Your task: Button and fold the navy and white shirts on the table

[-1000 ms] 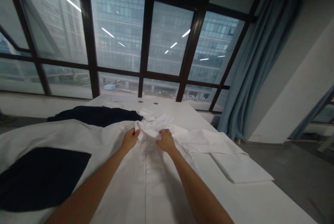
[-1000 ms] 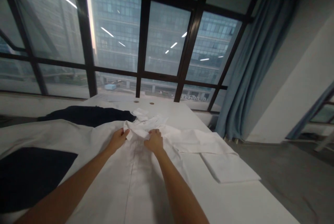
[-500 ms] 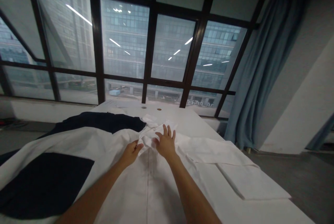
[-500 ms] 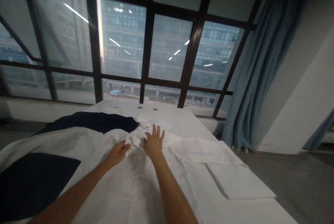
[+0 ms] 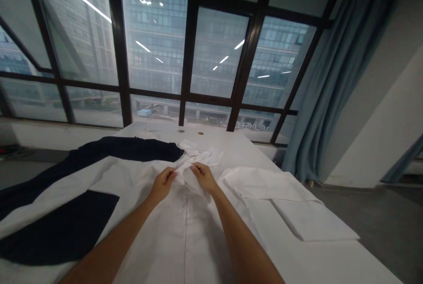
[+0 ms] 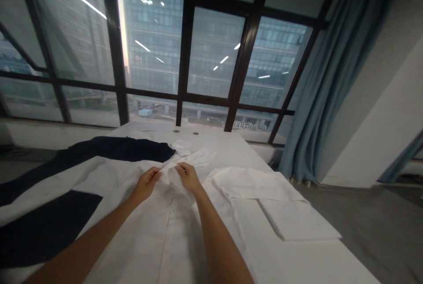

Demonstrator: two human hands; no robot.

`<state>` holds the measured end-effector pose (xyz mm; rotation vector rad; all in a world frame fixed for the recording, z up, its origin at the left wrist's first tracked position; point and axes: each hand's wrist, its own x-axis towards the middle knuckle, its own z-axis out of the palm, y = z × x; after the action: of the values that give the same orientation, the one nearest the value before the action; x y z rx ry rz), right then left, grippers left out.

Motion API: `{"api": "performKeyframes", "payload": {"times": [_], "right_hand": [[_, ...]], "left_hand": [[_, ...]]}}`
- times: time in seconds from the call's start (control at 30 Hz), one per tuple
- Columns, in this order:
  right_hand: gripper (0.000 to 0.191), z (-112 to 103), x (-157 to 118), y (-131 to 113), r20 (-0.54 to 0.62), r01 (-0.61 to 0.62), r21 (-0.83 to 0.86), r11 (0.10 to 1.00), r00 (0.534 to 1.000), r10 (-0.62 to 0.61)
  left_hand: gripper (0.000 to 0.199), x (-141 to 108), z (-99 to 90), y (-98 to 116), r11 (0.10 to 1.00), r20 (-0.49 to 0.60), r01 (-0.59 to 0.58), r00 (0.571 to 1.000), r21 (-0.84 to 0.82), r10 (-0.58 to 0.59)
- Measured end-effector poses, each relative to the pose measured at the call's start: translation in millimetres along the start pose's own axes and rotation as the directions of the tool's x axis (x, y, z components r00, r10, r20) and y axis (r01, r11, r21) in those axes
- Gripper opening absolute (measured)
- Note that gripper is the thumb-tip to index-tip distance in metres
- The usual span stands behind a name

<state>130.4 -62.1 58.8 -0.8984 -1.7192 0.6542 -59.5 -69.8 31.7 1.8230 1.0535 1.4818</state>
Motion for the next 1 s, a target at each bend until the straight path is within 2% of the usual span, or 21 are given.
{"api": "performKeyframes", "payload": {"times": [0.13,0.23,0.33,0.47,0.57,0.63,0.7,0.8,0.9,1.0], "right_hand": [[0.037,-10.3,-1.1,2.7,0.082,-0.027,-0.026,0.999,0.996,0.029],[0.046,-19.4,-2.9,4.0,0.152,-0.125,-0.015,0.992,0.980,0.126],[0.052,-22.7,-5.4,3.9,0.211,-0.253,0.100,0.962,0.951,0.227],[0.044,-18.7,-6.6,1.9,0.264,-0.423,0.316,0.850,0.899,0.349],[0.043,-17.5,-5.8,-1.9,0.302,-0.475,0.477,0.739,0.879,0.369],[0.051,-17.6,-5.5,-5.0,0.320,-0.478,0.561,0.675,0.878,0.355],[0.053,-16.3,-5.8,-7.7,0.324,-0.467,0.614,0.636,0.884,0.337],[0.050,-10.9,-6.5,-9.3,0.326,-0.465,0.634,0.618,0.885,0.332],[0.043,-3.8,-6.4,-6.1,0.306,-0.452,0.608,0.653,0.892,0.332],[0.036,0.9,-4.1,-1.5,0.233,-0.391,0.535,0.749,0.920,0.315]], "left_hand": [[0.035,-0.8,-1.4,-0.3,0.999,-0.055,0.030,0.998,0.033,-0.029],[0.040,-1.9,-0.7,-4.7,0.999,-0.045,0.052,0.998,0.008,-0.052],[0.042,-2.3,1.3,-10.6,0.996,-0.026,0.093,0.995,-0.005,-0.093],[0.038,-0.8,3.1,-16.5,0.993,-0.062,0.112,0.992,0.041,-0.110],[0.033,-0.3,2.6,-14.9,0.991,-0.094,0.100,0.991,0.086,-0.092],[0.030,-1.5,1.7,-8.4,0.987,-0.141,0.028,0.990,0.160,-0.005],[0.027,-3.7,0.7,1.6,0.952,-0.172,-0.116,0.970,0.284,0.170],[0.026,-6.4,0.2,16.0,0.822,-0.088,-0.332,0.905,0.463,0.416],[0.022,-6.0,-0.3,21.6,0.722,0.048,-0.448,0.864,0.527,0.501],[0.019,-2.0,-4.1,20.6,0.669,0.133,-0.508,0.839,0.543,0.528]]}}
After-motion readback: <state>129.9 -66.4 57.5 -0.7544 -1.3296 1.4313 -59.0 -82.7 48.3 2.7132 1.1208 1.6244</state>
